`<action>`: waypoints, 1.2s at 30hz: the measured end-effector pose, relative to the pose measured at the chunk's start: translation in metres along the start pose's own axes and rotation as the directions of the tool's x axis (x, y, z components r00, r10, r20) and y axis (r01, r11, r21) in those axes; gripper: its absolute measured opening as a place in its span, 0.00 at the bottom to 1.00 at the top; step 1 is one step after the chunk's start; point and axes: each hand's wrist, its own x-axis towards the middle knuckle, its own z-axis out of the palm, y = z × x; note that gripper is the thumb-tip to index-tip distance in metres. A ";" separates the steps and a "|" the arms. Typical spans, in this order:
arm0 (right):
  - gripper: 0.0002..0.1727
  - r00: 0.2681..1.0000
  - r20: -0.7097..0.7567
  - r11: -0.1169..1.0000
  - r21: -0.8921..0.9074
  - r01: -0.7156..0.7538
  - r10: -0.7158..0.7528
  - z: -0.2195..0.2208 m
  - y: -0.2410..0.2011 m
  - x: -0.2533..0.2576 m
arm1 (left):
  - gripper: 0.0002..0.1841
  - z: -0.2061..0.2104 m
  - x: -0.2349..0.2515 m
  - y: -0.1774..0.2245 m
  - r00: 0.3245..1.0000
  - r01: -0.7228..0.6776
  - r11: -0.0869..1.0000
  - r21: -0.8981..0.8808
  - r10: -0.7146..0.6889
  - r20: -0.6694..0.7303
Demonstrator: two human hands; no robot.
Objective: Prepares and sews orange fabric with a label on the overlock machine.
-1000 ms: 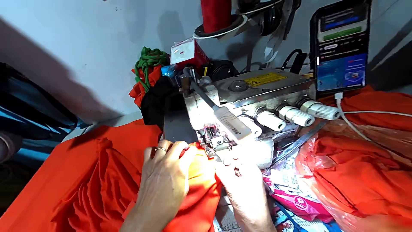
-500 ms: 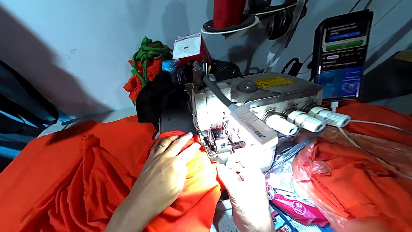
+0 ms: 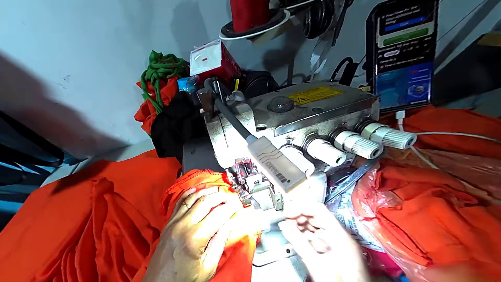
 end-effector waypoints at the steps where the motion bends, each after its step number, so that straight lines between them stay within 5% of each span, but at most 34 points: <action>1: 0.05 0.998 0.029 0.996 -0.071 0.054 -0.052 -0.017 0.000 0.000 | 0.14 -0.001 0.000 -0.001 1.000 -0.002 1.000 -0.005 0.002 0.011; 4: 0.10 0.982 0.139 0.908 -0.381 0.172 -0.128 -0.070 -0.001 0.006 | 0.15 -0.005 0.002 0.000 0.999 -0.004 1.000 0.007 0.004 0.045; 7: 0.17 0.945 0.288 0.612 -0.722 0.322 -0.157 -0.102 0.009 0.016 | 0.15 -0.012 0.003 0.008 0.997 0.002 0.998 0.060 -0.006 0.074; 9: 0.16 0.931 0.353 0.476 -0.805 0.354 -0.096 -0.109 0.021 0.017 | 0.14 -0.021 0.006 0.020 0.994 0.016 0.997 0.069 -0.023 0.103; 13: 0.10 0.942 0.298 0.416 -0.845 0.336 -0.156 -0.102 0.037 0.019 | 0.13 -0.035 0.009 0.038 0.993 -0.011 0.999 0.048 0.005 0.118; 16: 0.12 0.969 0.149 0.634 -0.735 0.241 -0.197 -0.106 0.036 0.023 | 0.11 -0.035 0.006 0.057 0.991 -0.025 0.999 -0.042 0.030 0.128; 18: 0.10 0.995 0.067 0.889 -0.446 0.101 -0.079 -0.109 0.027 0.025 | 0.09 -0.025 0.004 0.075 0.991 -0.013 0.988 -0.151 0.032 0.126; 20: 0.16 0.992 0.111 0.995 -0.079 -0.054 0.062 -0.109 0.011 0.025 | 0.09 -0.011 0.004 0.096 0.994 -0.008 0.965 -0.261 0.036 0.104; 25: 0.22 0.913 0.375 0.938 0.228 -0.259 0.161 -0.086 -0.039 0.008 | 0.12 0.014 0.009 0.127 1.000 0.016 0.965 -0.263 -0.015 0.007; 28: 0.21 0.921 0.374 0.871 0.412 -0.269 0.107 -0.068 -0.049 -0.001 | 0.06 0.014 0.005 0.124 0.995 0.079 0.933 -0.350 -0.093 -0.022; 33: 0.32 0.917 0.397 0.856 0.488 -0.170 -0.045 -0.044 -0.037 -0.009 | 0.03 -0.001 -0.007 0.105 0.934 0.272 0.615 -0.740 -0.353 0.050; 36: 0.19 0.944 0.324 0.850 0.480 -0.217 0.058 -0.031 -0.049 -0.013 | 0.05 -0.004 -0.011 0.102 0.899 0.330 0.487 -0.809 -0.423 0.113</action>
